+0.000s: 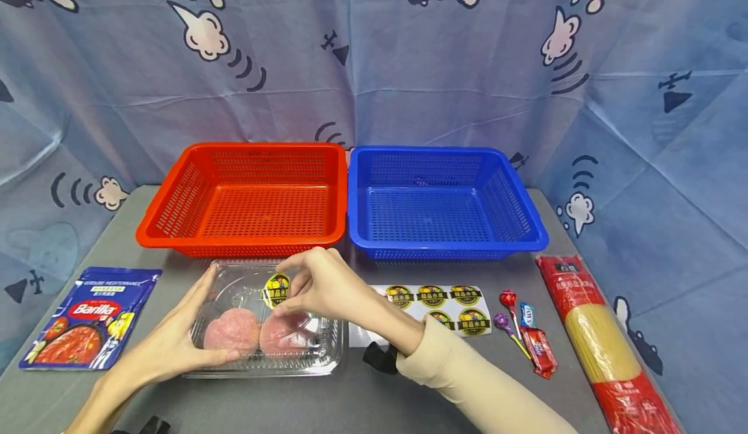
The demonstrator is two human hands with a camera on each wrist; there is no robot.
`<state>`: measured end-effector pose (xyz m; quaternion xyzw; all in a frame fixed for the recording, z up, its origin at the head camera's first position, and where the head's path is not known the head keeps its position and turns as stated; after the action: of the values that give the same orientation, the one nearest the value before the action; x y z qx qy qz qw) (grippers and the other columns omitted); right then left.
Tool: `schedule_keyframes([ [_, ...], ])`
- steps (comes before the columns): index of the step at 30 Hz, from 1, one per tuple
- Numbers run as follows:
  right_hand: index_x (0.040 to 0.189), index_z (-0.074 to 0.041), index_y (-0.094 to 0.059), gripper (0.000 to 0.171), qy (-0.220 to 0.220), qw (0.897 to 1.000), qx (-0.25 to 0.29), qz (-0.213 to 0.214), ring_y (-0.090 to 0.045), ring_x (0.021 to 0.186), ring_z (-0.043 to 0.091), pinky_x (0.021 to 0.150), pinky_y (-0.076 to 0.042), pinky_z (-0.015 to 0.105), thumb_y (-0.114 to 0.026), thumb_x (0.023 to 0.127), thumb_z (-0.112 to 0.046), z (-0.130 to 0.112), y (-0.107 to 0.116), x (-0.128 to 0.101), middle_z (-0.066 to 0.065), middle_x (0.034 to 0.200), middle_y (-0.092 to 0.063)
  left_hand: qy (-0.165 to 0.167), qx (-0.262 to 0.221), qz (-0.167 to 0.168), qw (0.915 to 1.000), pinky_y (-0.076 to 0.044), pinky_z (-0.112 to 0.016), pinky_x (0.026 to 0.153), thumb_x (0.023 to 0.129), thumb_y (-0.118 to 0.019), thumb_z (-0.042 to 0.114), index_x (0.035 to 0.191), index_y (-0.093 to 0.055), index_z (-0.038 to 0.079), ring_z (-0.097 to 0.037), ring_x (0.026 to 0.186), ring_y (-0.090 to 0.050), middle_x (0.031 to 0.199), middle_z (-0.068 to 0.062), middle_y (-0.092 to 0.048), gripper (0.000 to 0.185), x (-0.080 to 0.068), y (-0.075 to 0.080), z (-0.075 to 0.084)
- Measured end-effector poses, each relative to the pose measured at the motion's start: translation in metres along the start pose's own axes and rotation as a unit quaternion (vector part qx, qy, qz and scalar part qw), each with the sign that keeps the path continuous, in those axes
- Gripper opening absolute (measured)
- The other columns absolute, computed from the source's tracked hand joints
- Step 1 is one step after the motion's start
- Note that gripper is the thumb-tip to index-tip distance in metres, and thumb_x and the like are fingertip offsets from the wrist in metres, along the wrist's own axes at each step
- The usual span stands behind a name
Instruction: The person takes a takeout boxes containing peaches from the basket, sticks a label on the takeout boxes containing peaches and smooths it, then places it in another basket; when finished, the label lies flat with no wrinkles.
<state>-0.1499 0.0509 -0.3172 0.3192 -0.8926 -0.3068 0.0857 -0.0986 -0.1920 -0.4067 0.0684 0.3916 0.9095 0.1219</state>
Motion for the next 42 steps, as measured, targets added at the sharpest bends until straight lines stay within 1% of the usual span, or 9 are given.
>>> schedule_keyframes([
  [4, 0.122, 0.000, -0.071, 0.052, -0.018, 1.000, -0.012, -0.017, -0.071, 0.064, 0.001, 0.069, -0.057, 0.014, -0.091, 0.076, -0.014, -0.008, -0.005, 0.010, 0.002, 0.075, -0.079, 0.000, -0.001, 0.000, 1.0000, -0.029, -0.075, 0.114, 0.066, -0.092, 0.053, 0.166, 0.006, 0.023, -0.052, 0.154, -0.020, 0.174, -0.017, -0.003, 0.143, 0.000, -0.001, 0.000],
  [11, 0.122, -0.001, -0.073, 0.054, -0.033, 0.998, -0.046, -0.031, -0.073, 0.082, 0.003, 0.105, -0.052, 0.040, -0.092, 0.074, -0.016, -0.016, -0.014, 0.022, -0.001, 0.067, -0.077, 0.002, -0.007, -0.002, 1.0000, -0.028, -0.074, 0.115, 0.066, -0.092, 0.054, 0.166, 0.006, 0.024, -0.051, 0.154, -0.020, 0.174, -0.015, -0.002, 0.143, 0.000, -0.002, 0.000],
  [17, 0.124, 0.002, -0.071, 0.054, -0.064, 0.996, -0.044, -0.048, -0.071, 0.066, 0.009, 0.101, -0.055, 0.038, -0.090, 0.076, -0.013, -0.017, -0.020, 0.027, 0.003, 0.064, -0.075, 0.004, -0.008, -0.004, 1.0000, -0.028, -0.074, 0.115, 0.067, -0.092, 0.054, 0.165, 0.006, 0.025, -0.051, 0.154, -0.020, 0.174, -0.015, -0.001, 0.142, 0.000, -0.001, 0.000],
  [23, 0.125, 0.005, -0.069, 0.054, -0.079, 0.994, -0.050, -0.058, -0.072, 0.065, 0.013, 0.110, -0.051, 0.042, -0.089, 0.078, -0.011, -0.017, -0.026, 0.030, 0.008, 0.064, -0.074, 0.003, -0.010, -0.003, 0.9999, -0.029, -0.074, 0.115, 0.067, -0.092, 0.053, 0.166, 0.006, 0.024, -0.051, 0.154, -0.021, 0.174, -0.015, -0.002, 0.142, -0.001, -0.001, 0.000],
  [25, 0.124, 0.006, -0.069, 0.053, -0.079, 0.993, -0.062, -0.057, -0.069, 0.058, 0.011, 0.105, -0.054, 0.038, -0.089, 0.078, -0.010, -0.017, -0.027, 0.031, 0.009, 0.063, -0.074, 0.002, -0.009, -0.001, 1.0000, -0.029, -0.074, 0.115, 0.067, -0.092, 0.053, 0.166, 0.005, 0.023, -0.050, 0.154, -0.021, 0.174, -0.015, -0.003, 0.142, -0.001, -0.001, 0.000],
  [27, 0.110, 0.005, -0.075, 0.040, -0.070, 0.992, -0.087, -0.054, -0.063, 0.055, 0.008, 0.088, -0.059, 0.033, -0.089, 0.077, -0.010, -0.019, -0.029, 0.031, 0.009, 0.062, -0.073, 0.000, -0.010, 0.000, 1.0000, -0.029, -0.073, 0.115, 0.066, -0.092, 0.053, 0.166, 0.005, 0.023, -0.050, 0.154, -0.021, 0.174, -0.014, -0.003, 0.142, -0.001, -0.001, 0.000],
  [32, 0.088, -0.004, -0.080, 0.024, -0.071, 0.983, -0.168, -0.036, -0.058, 0.079, 0.014, 0.078, -0.053, 0.031, -0.093, 0.073, -0.017, -0.019, -0.033, 0.032, 0.004, 0.073, -0.074, -0.004, -0.010, 0.003, 0.9999, -0.029, -0.072, 0.115, 0.066, -0.093, 0.053, 0.166, 0.005, 0.023, -0.049, 0.154, -0.020, 0.174, -0.014, -0.003, 0.143, 0.000, -0.001, 0.000],
  [34, 0.090, -0.005, -0.080, 0.027, -0.078, 0.978, -0.190, -0.032, -0.055, 0.086, 0.015, 0.081, -0.048, 0.029, -0.093, 0.072, -0.021, -0.019, -0.035, 0.033, 0.000, 0.077, -0.071, -0.004, -0.011, 0.002, 0.9999, -0.029, -0.072, 0.115, 0.065, -0.093, 0.053, 0.166, 0.005, 0.024, -0.049, 0.155, -0.020, 0.174, -0.013, -0.002, 0.143, -0.001, -0.001, -0.001],
  [42, 0.070, -0.014, -0.061, 0.039, -0.099, 0.953, -0.283, -0.048, -0.044, 0.058, 0.009, 0.050, -0.042, 0.024, -0.092, 0.073, -0.037, -0.022, -0.038, 0.031, -0.005, 0.066, -0.051, -0.006, -0.015, 0.004, 0.9999, -0.029, -0.072, 0.115, 0.065, -0.093, 0.051, 0.166, 0.004, 0.023, -0.049, 0.155, -0.020, 0.174, -0.014, -0.003, 0.143, 0.000, -0.001, 0.000],
])
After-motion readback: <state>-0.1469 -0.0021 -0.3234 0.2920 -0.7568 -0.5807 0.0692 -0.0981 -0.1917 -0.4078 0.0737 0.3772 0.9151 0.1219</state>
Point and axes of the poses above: each hand's wrist, its own x-axis towards the middle knuckle, its own y-axis out of the back of the hand, z = x × y, the point moved 4 cm from there along x, towards the middle knuckle
